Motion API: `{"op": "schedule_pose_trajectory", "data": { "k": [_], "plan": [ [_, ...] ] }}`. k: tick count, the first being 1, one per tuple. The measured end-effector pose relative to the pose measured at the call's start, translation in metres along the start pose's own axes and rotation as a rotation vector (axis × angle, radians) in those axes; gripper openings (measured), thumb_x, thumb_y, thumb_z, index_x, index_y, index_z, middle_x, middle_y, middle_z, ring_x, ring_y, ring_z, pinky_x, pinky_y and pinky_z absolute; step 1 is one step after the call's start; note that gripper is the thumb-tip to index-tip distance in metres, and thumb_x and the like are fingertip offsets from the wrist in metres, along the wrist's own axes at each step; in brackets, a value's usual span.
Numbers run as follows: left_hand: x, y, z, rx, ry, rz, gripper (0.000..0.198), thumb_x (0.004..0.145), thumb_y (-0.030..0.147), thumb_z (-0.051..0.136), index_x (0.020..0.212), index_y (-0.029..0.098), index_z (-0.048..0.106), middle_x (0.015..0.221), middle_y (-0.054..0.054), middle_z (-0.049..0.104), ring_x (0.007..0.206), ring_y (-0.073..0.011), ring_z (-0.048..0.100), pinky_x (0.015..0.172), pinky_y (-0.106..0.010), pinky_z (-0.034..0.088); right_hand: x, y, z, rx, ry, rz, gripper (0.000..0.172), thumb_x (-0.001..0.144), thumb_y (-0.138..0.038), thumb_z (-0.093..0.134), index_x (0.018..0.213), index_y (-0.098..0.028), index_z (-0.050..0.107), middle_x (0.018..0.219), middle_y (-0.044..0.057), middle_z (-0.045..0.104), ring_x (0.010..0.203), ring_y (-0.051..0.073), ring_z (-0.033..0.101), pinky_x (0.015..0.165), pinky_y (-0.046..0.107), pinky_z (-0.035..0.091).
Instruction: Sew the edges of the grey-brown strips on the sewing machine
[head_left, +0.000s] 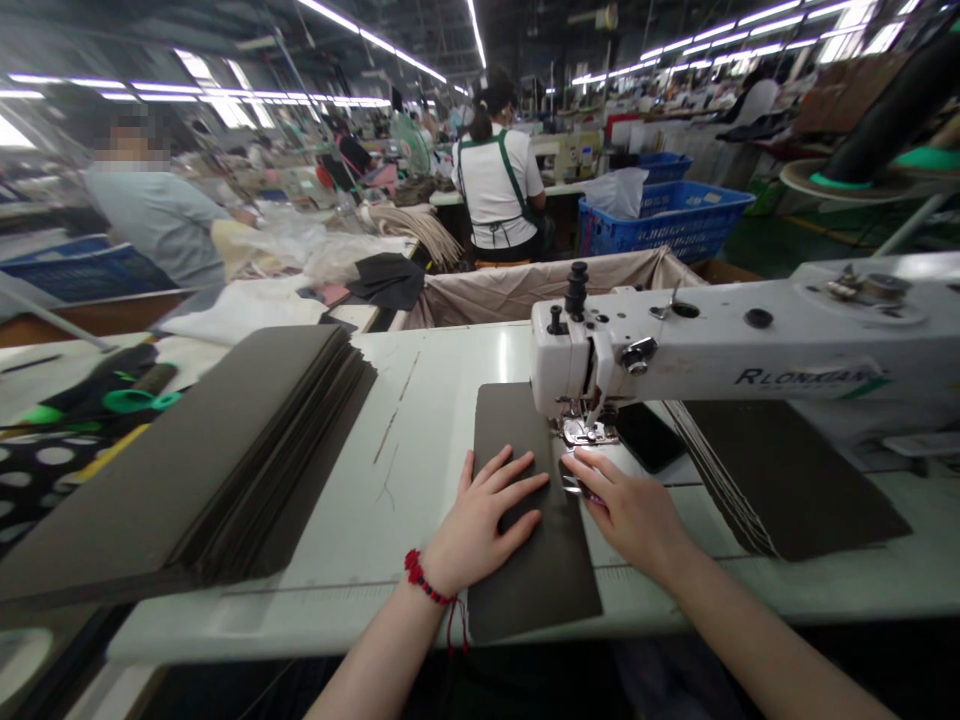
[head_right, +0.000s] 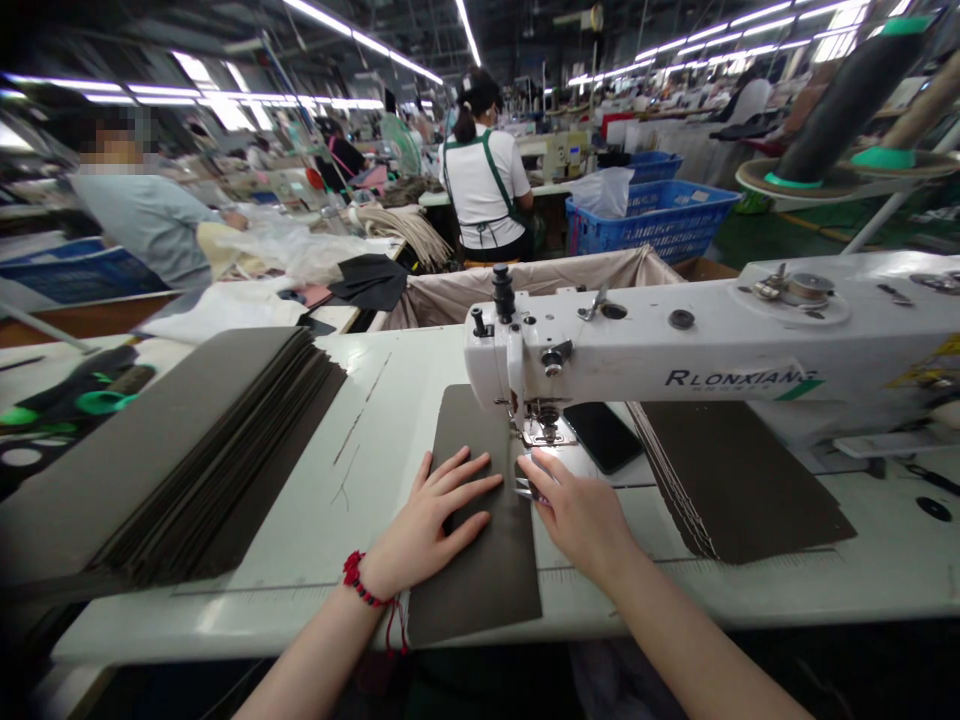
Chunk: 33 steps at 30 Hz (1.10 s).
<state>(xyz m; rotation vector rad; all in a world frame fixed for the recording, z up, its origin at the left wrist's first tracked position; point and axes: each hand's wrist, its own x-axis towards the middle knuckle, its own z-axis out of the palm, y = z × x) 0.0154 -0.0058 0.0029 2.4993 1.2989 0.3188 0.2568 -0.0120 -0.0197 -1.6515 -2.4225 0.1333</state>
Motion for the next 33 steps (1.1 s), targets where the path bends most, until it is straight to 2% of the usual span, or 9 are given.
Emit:
{"op": "schedule_pose_trajectory", "data": {
  "k": [13,21,33],
  "plan": [
    [0.0006,0.0012,0.0002,-0.008,0.007,-0.008,0.044,0.095,0.036,0.048,0.139,0.039,0.044,0.152,0.004,0.033,0.144,-0.0266,0.019,0.115,-0.060,0.002,0.0002,-0.0004,0.0001,0.003,0.004,-0.003,0.055,0.091,-0.019,0.044,0.143,-0.035,0.038,0.150,-0.003,0.039,0.099,0.020,0.065,0.074,0.033,0.054],
    [0.0009,-0.0001,0.0017,-0.009,0.035,0.006,0.044,0.095,0.035,0.049,0.139,0.037,0.045,0.150,0.001,0.038,0.143,-0.0291,0.023,0.115,-0.061,0.003,0.0001,-0.0006,0.0004,0.004,0.004,0.002,0.055,0.090,-0.020,0.044,0.143,-0.034,0.040,0.149,-0.001,0.041,0.095,0.019,0.066,0.073,0.033,0.053],
    [0.0022,-0.0023,0.0089,0.037,0.058,-0.025,0.054,0.096,0.038,0.047,0.148,0.035,0.030,0.153,-0.001,0.033,0.144,-0.0264,0.021,0.117,-0.056,0.006,-0.0001,-0.0001,0.0009,0.008,0.015,-0.005,0.054,0.090,-0.019,0.045,0.142,-0.034,0.041,0.148,-0.001,0.042,0.097,0.021,0.065,0.075,0.034,0.055]
  ]
}}
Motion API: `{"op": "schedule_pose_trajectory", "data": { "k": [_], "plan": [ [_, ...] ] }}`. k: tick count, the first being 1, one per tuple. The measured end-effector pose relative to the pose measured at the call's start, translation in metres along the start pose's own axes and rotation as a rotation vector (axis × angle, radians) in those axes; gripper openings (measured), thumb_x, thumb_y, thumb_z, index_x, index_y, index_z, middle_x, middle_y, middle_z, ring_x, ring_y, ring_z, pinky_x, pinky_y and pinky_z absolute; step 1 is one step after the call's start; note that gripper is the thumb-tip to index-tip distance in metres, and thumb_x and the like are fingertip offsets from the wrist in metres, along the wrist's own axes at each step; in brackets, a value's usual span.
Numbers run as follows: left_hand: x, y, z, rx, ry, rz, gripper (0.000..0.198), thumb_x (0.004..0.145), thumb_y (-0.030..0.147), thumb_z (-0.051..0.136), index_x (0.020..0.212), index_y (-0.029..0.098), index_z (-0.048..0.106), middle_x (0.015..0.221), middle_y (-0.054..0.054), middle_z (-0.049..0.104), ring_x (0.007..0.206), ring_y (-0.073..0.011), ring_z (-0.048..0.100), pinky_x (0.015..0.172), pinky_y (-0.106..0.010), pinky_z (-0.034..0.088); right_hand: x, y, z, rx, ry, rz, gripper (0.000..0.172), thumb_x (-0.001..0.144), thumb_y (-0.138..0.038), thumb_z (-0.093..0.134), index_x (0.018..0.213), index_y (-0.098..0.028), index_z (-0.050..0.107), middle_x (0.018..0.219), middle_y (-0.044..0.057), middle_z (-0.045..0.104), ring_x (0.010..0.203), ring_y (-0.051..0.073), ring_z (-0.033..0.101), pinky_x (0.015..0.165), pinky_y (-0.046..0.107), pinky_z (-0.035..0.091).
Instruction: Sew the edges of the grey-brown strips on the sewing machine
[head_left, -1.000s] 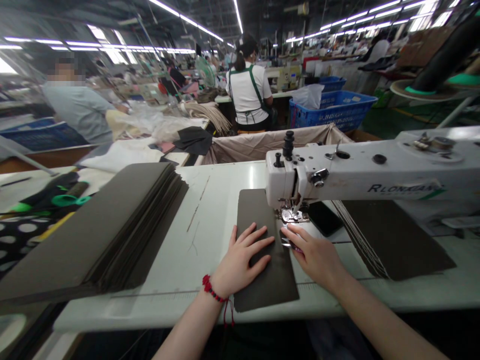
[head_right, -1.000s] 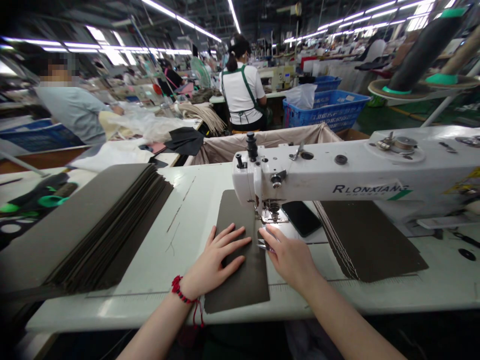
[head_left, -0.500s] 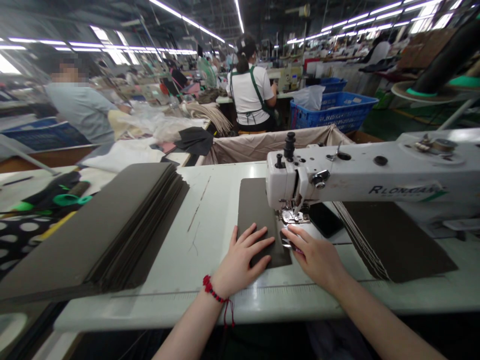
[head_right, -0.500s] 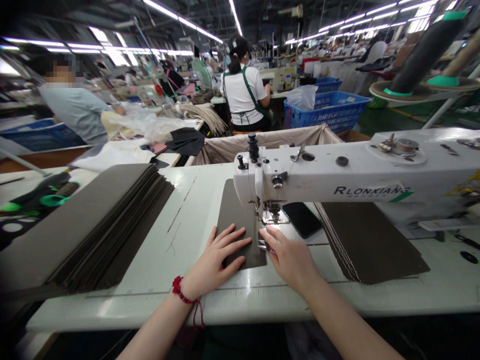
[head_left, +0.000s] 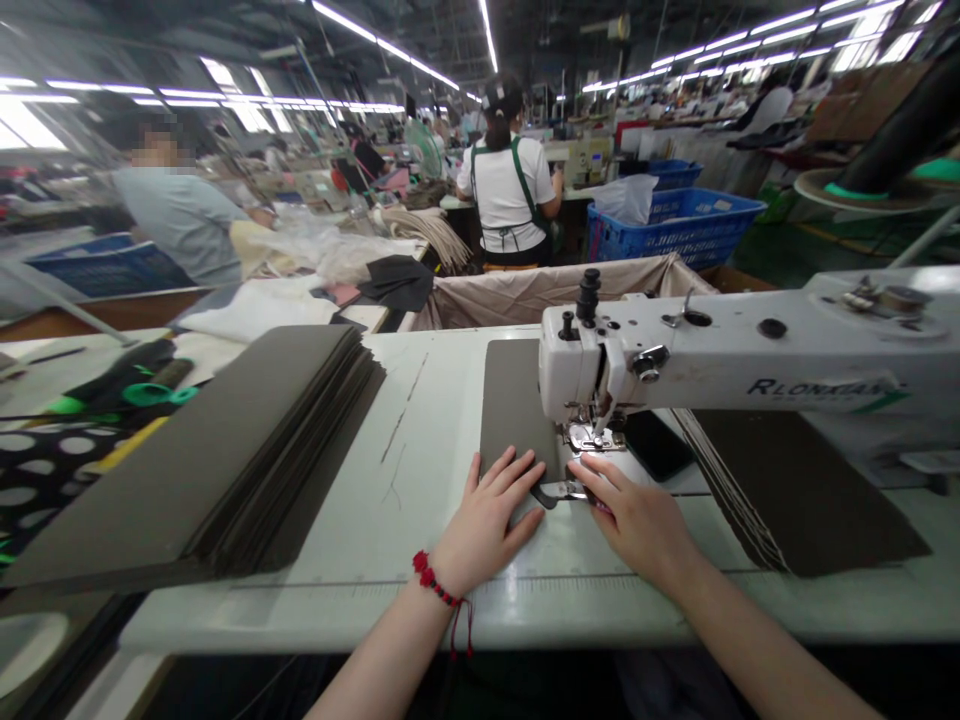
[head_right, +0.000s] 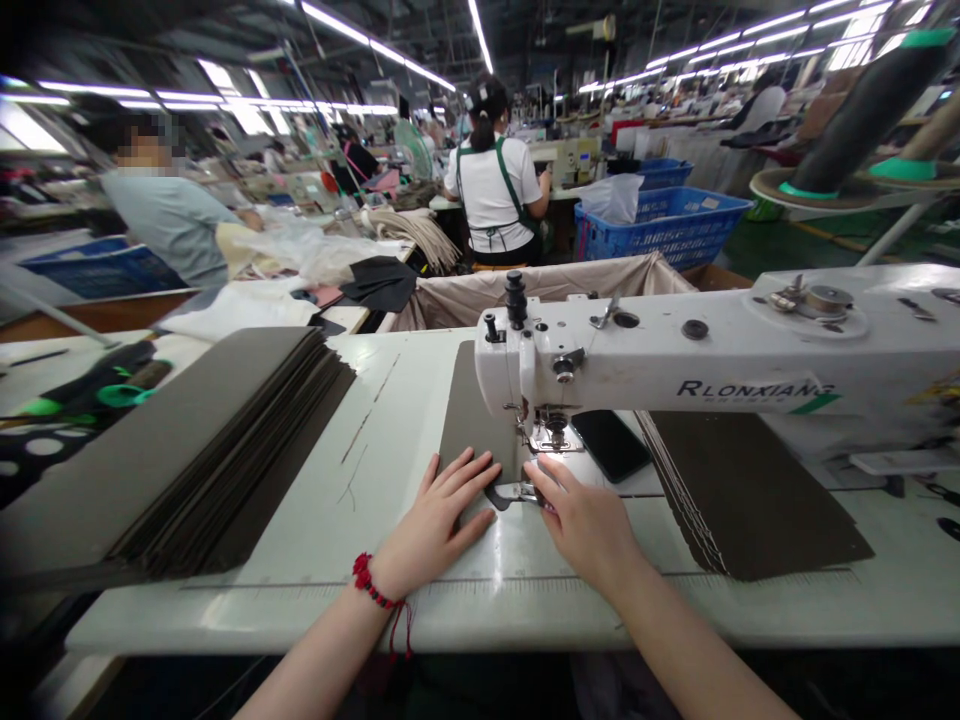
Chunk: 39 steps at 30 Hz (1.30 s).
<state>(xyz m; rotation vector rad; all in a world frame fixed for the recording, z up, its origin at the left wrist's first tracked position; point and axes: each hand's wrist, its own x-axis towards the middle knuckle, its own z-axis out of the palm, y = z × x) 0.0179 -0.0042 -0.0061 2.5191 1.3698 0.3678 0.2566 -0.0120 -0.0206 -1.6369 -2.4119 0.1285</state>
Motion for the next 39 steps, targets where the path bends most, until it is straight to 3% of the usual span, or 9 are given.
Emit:
{"op": "schedule_pose_trajectory", "data": {
  "k": [9,29,36,39],
  "plan": [
    [0.002,0.001,0.004,0.053,0.013,-0.026,0.057,0.098,0.046,0.039,0.150,0.031,0.021,0.156,-0.001,0.027,0.145,-0.0241,0.018,0.118,-0.053,0.009,0.000,0.000,0.000,0.014,0.004,-0.003,0.056,0.089,-0.017,0.046,0.142,-0.035,0.040,0.148,-0.004,0.042,0.099,0.020,0.065,0.075,0.035,0.056],
    [0.001,-0.001,0.009,0.094,0.045,-0.007,0.058,0.097,0.046,0.041,0.150,0.029,0.023,0.155,-0.004,0.029,0.144,-0.0249,0.021,0.117,-0.052,0.010,0.000,0.002,0.004,0.018,0.023,-0.001,0.054,0.089,-0.019,0.047,0.141,-0.034,0.042,0.146,-0.002,0.044,0.099,0.020,0.065,0.073,0.033,0.053],
    [0.000,-0.001,0.011,0.124,0.054,0.000,0.061,0.098,0.043,0.038,0.152,0.024,0.015,0.158,-0.006,0.018,0.146,-0.0245,0.011,0.118,-0.051,0.009,-0.001,0.001,0.003,0.044,0.039,0.008,0.053,0.089,-0.020,0.046,0.140,-0.032,0.043,0.145,-0.002,0.046,0.101,0.020,0.064,0.075,0.034,0.053],
    [0.012,-0.005,0.013,0.157,0.041,-0.013,0.062,0.099,0.044,0.035,0.152,0.019,0.016,0.159,-0.008,0.016,0.146,-0.0239,0.010,0.118,-0.047,0.013,-0.001,0.000,0.002,0.057,0.043,0.012,0.052,0.089,-0.021,0.046,0.140,-0.031,0.044,0.145,0.000,0.046,0.102,0.020,0.064,0.077,0.033,0.051]
  ]
}}
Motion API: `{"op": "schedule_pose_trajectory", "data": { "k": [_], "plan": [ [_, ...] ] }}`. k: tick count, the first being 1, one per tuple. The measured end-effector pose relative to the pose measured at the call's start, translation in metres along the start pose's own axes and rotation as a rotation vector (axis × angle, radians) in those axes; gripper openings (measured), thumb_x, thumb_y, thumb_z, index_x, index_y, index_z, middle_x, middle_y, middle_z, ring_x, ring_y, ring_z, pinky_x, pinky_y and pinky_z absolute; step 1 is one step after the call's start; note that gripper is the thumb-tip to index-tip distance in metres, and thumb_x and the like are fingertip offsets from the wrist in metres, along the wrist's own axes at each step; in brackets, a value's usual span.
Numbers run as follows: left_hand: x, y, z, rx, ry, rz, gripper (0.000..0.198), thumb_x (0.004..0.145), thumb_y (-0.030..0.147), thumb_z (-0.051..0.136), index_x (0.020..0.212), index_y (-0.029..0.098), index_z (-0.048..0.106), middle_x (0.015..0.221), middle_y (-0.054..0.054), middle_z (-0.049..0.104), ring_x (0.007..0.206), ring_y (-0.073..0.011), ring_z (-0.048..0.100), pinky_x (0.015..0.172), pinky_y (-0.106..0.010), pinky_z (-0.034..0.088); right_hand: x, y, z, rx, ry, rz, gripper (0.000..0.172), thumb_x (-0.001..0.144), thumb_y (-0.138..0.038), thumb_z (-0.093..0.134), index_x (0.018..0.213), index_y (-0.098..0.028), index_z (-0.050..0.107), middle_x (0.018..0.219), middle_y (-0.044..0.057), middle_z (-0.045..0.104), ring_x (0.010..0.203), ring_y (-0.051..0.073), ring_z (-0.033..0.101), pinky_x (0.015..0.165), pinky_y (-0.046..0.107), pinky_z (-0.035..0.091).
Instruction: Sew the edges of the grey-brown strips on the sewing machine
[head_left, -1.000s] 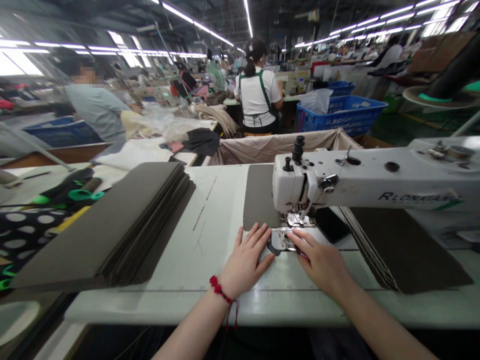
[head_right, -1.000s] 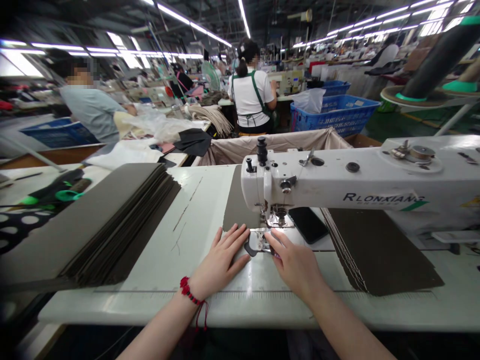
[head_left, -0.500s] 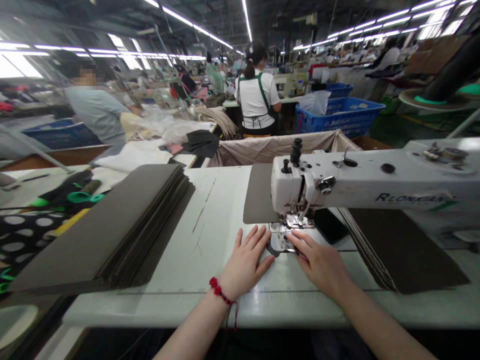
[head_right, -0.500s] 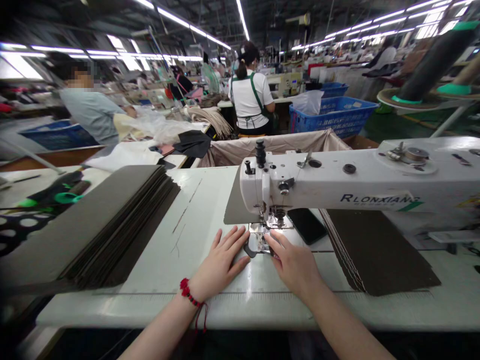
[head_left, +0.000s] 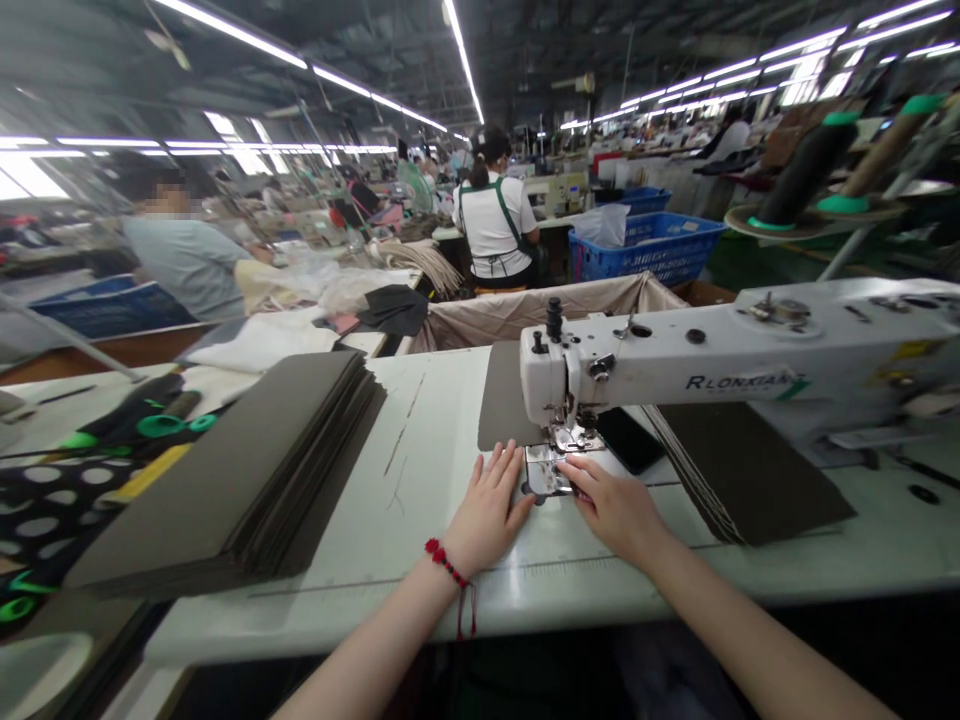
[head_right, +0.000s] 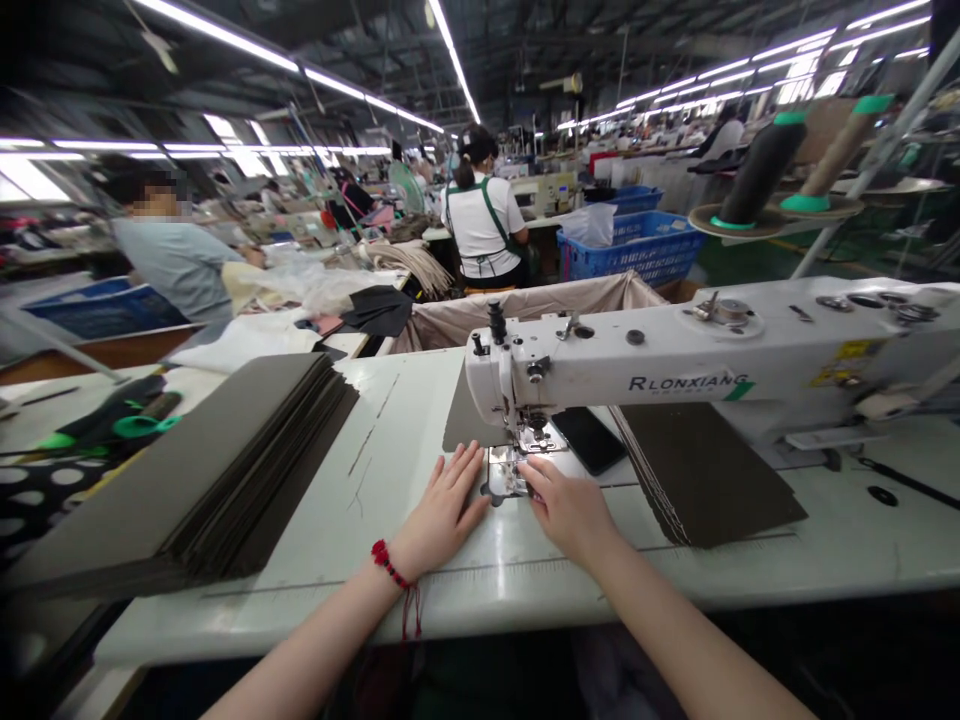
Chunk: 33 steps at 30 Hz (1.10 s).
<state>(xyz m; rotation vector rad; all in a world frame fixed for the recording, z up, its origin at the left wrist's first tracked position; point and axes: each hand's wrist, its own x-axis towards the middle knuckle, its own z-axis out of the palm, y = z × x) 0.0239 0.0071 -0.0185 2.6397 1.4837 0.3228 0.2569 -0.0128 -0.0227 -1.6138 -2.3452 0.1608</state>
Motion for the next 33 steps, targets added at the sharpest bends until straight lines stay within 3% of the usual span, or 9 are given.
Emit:
{"op": "schedule_pose_trajectory", "data": {
  "k": [4,8,11,13,19,23,26,29,33],
  "plan": [
    [0.034,-0.010,0.004,0.029,0.009,-0.027,0.056,0.100,0.039,0.032,0.150,0.015,0.022,0.157,-0.010,0.022,0.145,-0.0239,0.015,0.116,-0.043,0.019,-0.001,-0.001,-0.002,0.005,-0.002,0.001,0.050,0.090,-0.022,0.045,0.139,-0.030,0.045,0.144,0.001,0.047,0.103,0.020,0.062,0.079,0.033,0.050],
    [0.064,-0.014,0.000,0.072,0.039,-0.102,0.048,0.100,0.036,0.033,0.145,0.020,0.035,0.144,-0.010,0.047,0.136,-0.0238,0.039,0.111,-0.041,0.028,-0.003,-0.002,-0.007,-0.012,0.012,0.007,0.047,0.090,-0.023,0.045,0.137,-0.028,0.046,0.140,0.003,0.050,0.102,0.020,0.062,0.078,0.031,0.048],
    [0.070,-0.009,-0.005,0.124,0.097,-0.242,0.051,0.100,0.042,0.028,0.142,0.017,0.040,0.120,-0.015,0.064,0.116,-0.0279,0.056,0.100,-0.043,0.038,-0.005,-0.003,-0.010,-0.031,0.018,0.008,0.044,0.091,-0.025,0.046,0.135,-0.027,0.048,0.136,0.005,0.052,0.096,0.021,0.063,0.074,0.030,0.047],
    [0.062,-0.002,-0.007,0.162,0.123,-0.343,0.055,0.098,0.047,0.030,0.139,0.013,0.045,0.109,-0.018,0.066,0.108,-0.0321,0.059,0.093,-0.046,0.041,-0.007,-0.004,-0.011,-0.039,0.014,0.003,0.042,0.092,-0.027,0.046,0.134,-0.026,0.049,0.134,0.006,0.054,0.090,0.021,0.064,0.071,0.030,0.046],
    [-0.008,0.024,0.003,0.253,0.138,-0.506,0.069,0.092,0.059,0.035,0.138,0.009,0.045,0.141,-0.025,0.042,0.133,-0.0422,0.032,0.100,-0.061,0.029,-0.014,-0.004,-0.015,-0.013,-0.010,-0.043,0.040,0.093,-0.030,0.046,0.133,-0.026,0.049,0.130,0.008,0.056,0.086,0.021,0.063,0.071,0.030,0.043],
    [-0.073,0.032,0.002,0.279,0.077,-0.462,0.087,0.084,0.069,0.040,0.140,0.004,0.039,0.150,-0.025,0.030,0.139,-0.0442,0.020,0.103,-0.066,0.023,-0.039,-0.003,-0.018,0.019,-0.013,-0.083,0.043,0.092,-0.028,0.048,0.135,-0.025,0.048,0.133,0.009,0.053,0.090,0.022,0.062,0.076,0.032,0.045],
    [-0.120,0.036,-0.002,0.275,0.019,-0.359,0.069,0.086,0.049,0.045,0.139,0.005,0.039,0.153,-0.020,0.026,0.142,-0.0380,0.019,0.109,-0.061,0.022,-0.080,0.001,-0.015,0.065,0.015,-0.124,0.047,0.087,-0.022,0.050,0.134,-0.025,0.049,0.134,0.010,0.051,0.097,0.023,0.060,0.082,0.034,0.046],
    [-0.159,0.038,-0.004,0.274,0.012,-0.282,0.063,0.082,0.018,0.044,0.144,0.008,0.032,0.156,-0.016,0.022,0.144,-0.0321,0.017,0.112,-0.058,0.020,-0.131,0.010,-0.009,0.247,0.184,-0.153,0.046,0.088,-0.019,0.048,0.133,-0.023,0.050,0.126,0.012,0.055,0.099,0.023,0.060,0.084,0.036,0.047],
    [-0.185,0.030,-0.006,0.193,0.046,-0.140,0.081,0.077,-0.002,0.034,0.152,0.020,0.013,0.155,-0.010,0.028,0.143,-0.0250,0.024,0.114,-0.057,0.022,-0.188,0.023,-0.004,0.477,0.316,0.149,0.033,0.094,-0.022,0.041,0.124,-0.025,0.054,0.106,0.008,0.064,0.090,0.020,0.063,0.079,0.031,0.049]
  ]
}}
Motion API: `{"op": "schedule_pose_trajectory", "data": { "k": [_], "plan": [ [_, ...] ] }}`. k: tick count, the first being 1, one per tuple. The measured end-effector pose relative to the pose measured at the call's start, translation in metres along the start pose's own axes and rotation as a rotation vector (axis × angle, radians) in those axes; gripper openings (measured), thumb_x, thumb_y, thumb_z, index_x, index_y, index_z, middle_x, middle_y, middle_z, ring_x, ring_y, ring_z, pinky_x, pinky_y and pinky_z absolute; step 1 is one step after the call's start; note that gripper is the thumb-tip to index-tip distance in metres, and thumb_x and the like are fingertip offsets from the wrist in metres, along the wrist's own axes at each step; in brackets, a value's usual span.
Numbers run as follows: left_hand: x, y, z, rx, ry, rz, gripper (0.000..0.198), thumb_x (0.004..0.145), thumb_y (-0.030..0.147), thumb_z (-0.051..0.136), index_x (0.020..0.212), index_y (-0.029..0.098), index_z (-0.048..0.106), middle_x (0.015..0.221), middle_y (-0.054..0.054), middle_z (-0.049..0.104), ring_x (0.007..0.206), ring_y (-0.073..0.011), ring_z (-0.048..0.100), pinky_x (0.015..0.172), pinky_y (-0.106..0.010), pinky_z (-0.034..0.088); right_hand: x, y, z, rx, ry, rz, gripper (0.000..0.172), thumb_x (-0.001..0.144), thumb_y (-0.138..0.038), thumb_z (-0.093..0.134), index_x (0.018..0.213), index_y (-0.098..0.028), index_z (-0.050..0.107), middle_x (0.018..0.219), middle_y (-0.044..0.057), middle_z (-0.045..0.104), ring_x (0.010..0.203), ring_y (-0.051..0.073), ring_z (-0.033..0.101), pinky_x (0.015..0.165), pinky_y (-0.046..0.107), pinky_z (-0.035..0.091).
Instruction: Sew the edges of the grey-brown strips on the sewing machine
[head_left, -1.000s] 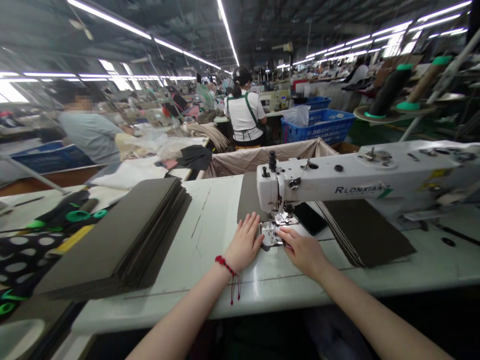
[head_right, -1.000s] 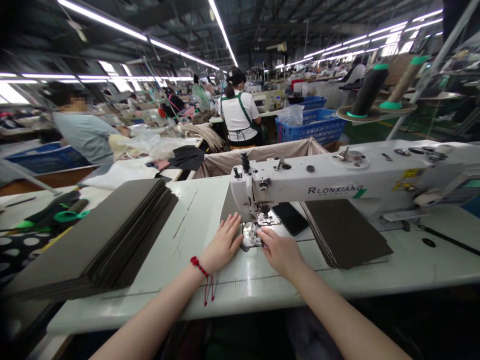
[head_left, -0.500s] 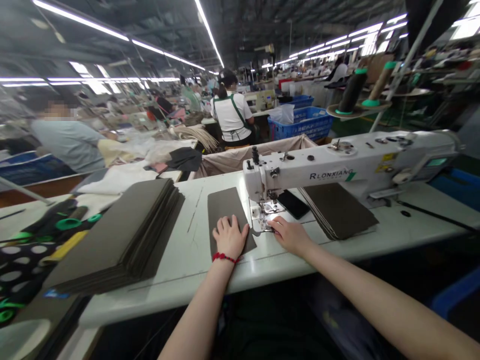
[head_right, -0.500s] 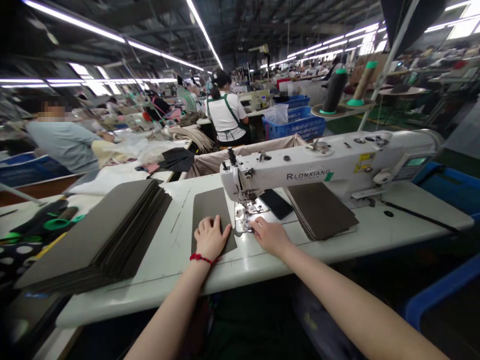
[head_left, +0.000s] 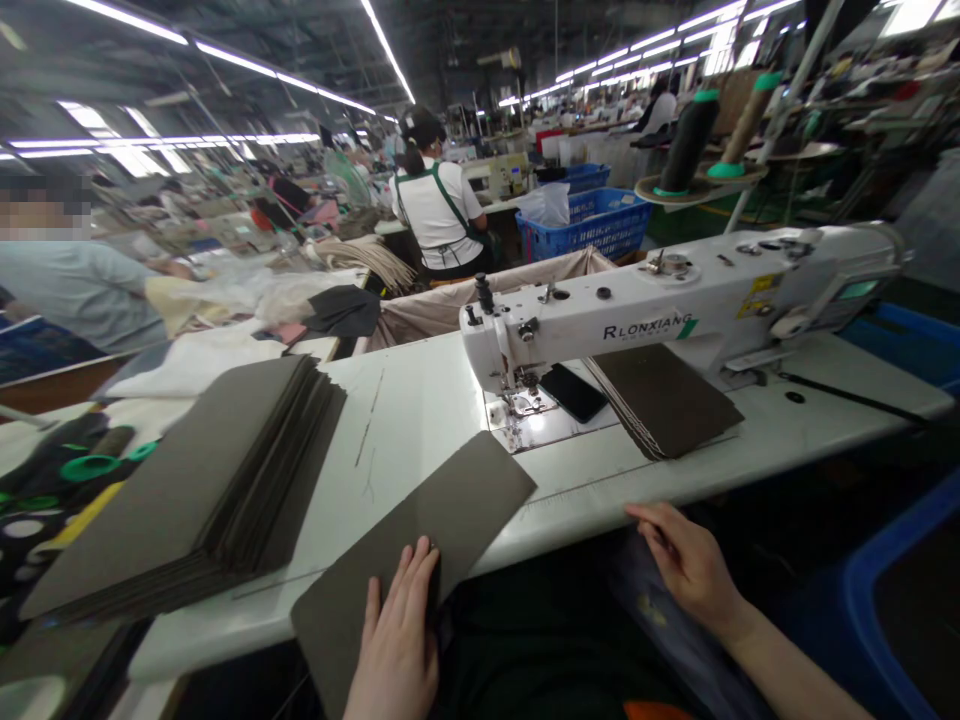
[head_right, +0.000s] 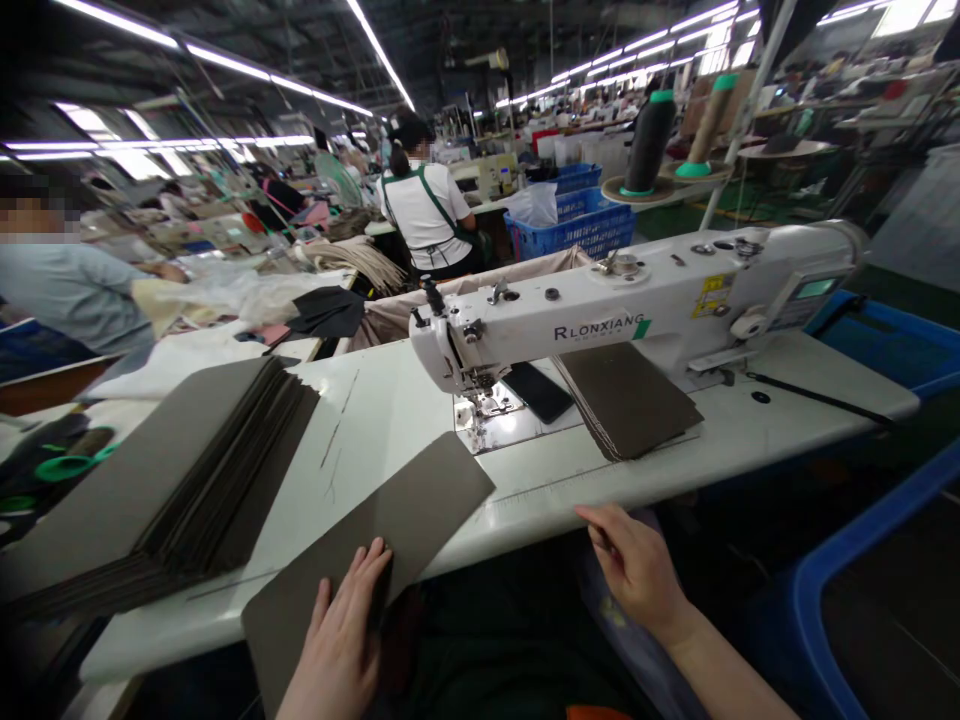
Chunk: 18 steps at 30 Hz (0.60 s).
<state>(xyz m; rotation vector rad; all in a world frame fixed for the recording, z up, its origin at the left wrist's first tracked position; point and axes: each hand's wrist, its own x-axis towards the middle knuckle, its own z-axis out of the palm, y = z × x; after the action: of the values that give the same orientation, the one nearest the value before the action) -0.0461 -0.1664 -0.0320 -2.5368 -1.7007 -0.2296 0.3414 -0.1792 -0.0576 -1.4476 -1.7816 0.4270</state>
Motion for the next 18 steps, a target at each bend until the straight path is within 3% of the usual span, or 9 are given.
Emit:
{"op": "schedule_pose_trajectory", "data": {
  "k": [3,6,11,18],
  "plan": [
    [0.007,-0.003,-0.002,-0.059,-0.052,0.151,0.082,0.079,-0.003,0.031,0.153,0.024,0.008,0.154,-0.006,0.029,0.142,-0.0223,0.027,0.116,-0.054,0.022,-0.022,0.002,-0.005,0.030,-0.013,0.225,0.021,0.097,-0.028,0.041,0.112,-0.025,0.056,0.101,0.005,0.067,0.088,0.019,0.065,0.078,0.030,0.049],
    [0.030,0.010,-0.004,-0.044,-0.080,0.224,0.077,0.084,0.002,0.034,0.153,0.025,0.010,0.155,-0.005,0.026,0.143,-0.0232,0.024,0.117,-0.053,0.019,-0.028,-0.004,0.001,0.005,-0.131,0.331,0.017,0.097,-0.037,0.041,0.102,-0.025,0.053,0.088,0.003,0.066,0.079,0.020,0.065,0.072,0.031,0.048],
    [0.066,0.039,-0.003,-0.023,-0.027,0.270,0.067,0.092,0.024,0.044,0.153,0.025,0.016,0.156,-0.005,0.026,0.143,-0.0250,0.024,0.118,-0.050,0.015,-0.021,-0.017,0.017,-0.120,-0.209,0.328,0.021,0.099,-0.038,0.035,0.105,-0.024,0.048,0.090,0.004,0.065,0.083,0.023,0.066,0.069,0.033,0.046],
    [0.070,0.038,0.001,-0.015,0.004,0.288,0.064,0.094,0.030,0.047,0.152,0.026,0.020,0.154,-0.005,0.030,0.141,-0.0252,0.029,0.117,-0.049,0.018,-0.008,-0.025,0.026,-0.254,-0.185,0.276,0.022,0.100,-0.038,0.035,0.099,-0.022,0.050,0.074,0.002,0.067,0.066,0.022,0.067,0.055,0.029,0.040]
  ]
}}
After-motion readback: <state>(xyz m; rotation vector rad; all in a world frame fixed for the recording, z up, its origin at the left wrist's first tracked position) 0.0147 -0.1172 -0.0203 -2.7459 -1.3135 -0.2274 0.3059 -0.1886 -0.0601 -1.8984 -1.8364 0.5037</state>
